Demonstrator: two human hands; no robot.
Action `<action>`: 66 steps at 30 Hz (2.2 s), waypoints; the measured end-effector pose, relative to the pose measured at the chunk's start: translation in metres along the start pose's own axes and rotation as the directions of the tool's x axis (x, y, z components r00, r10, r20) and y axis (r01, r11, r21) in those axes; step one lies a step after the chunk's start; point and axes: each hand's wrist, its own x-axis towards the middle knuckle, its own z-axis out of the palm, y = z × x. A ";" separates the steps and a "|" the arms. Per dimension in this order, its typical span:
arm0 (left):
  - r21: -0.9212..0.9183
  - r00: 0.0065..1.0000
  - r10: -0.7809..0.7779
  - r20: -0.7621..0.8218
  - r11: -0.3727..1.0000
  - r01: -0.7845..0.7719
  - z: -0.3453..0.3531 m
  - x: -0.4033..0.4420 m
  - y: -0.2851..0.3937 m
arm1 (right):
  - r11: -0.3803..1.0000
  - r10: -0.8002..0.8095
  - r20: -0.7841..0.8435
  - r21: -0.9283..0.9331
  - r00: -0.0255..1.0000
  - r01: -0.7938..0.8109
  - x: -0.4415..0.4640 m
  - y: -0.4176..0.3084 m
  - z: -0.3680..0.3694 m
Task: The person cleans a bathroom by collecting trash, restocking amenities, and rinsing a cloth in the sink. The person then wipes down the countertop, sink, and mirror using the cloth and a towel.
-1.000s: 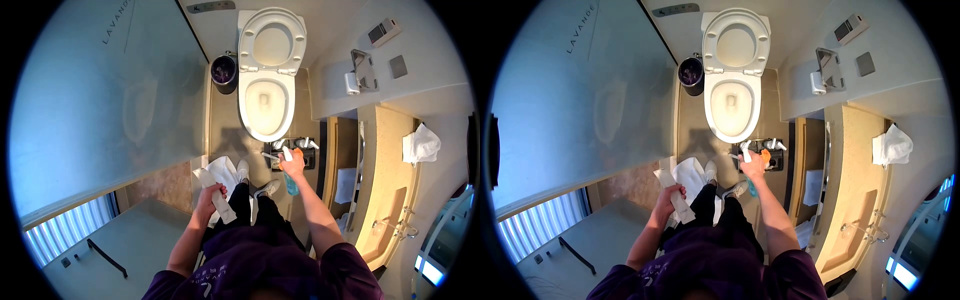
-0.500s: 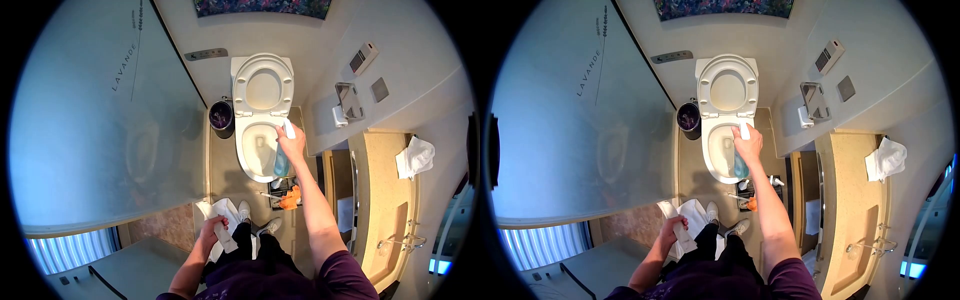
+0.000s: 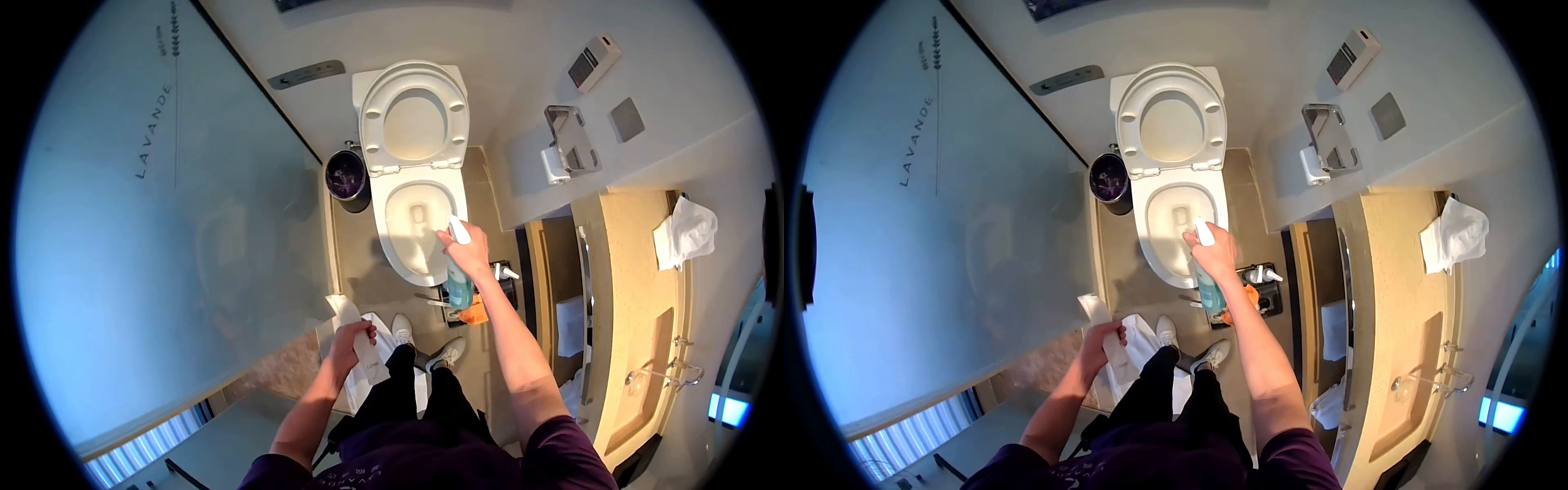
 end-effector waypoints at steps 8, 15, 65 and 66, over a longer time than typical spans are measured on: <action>0.119 0.995 -0.098 -0.026 0.988 0.100 0.026 0.018 0.012 | 0.790 -0.528 -0.320 0.155 0.787 0.594 0.030 -0.020 0.004; 0.230 0.975 -0.223 -0.015 0.948 0.221 0.010 0.040 -0.021 | 0.921 -0.251 -0.594 0.097 0.765 0.378 -0.009 0.041 0.013; 0.936 0.685 -0.638 0.351 0.227 -0.268 0.264 -0.069 -0.292 | 0.651 0.665 -0.352 0.705 0.659 -0.280 -0.458 0.196 -0.071; 0.970 0.781 -0.583 0.226 0.205 -0.127 0.293 -0.103 -0.313 | 0.652 0.691 -0.406 0.708 0.597 -0.273 -0.467 0.186 -0.089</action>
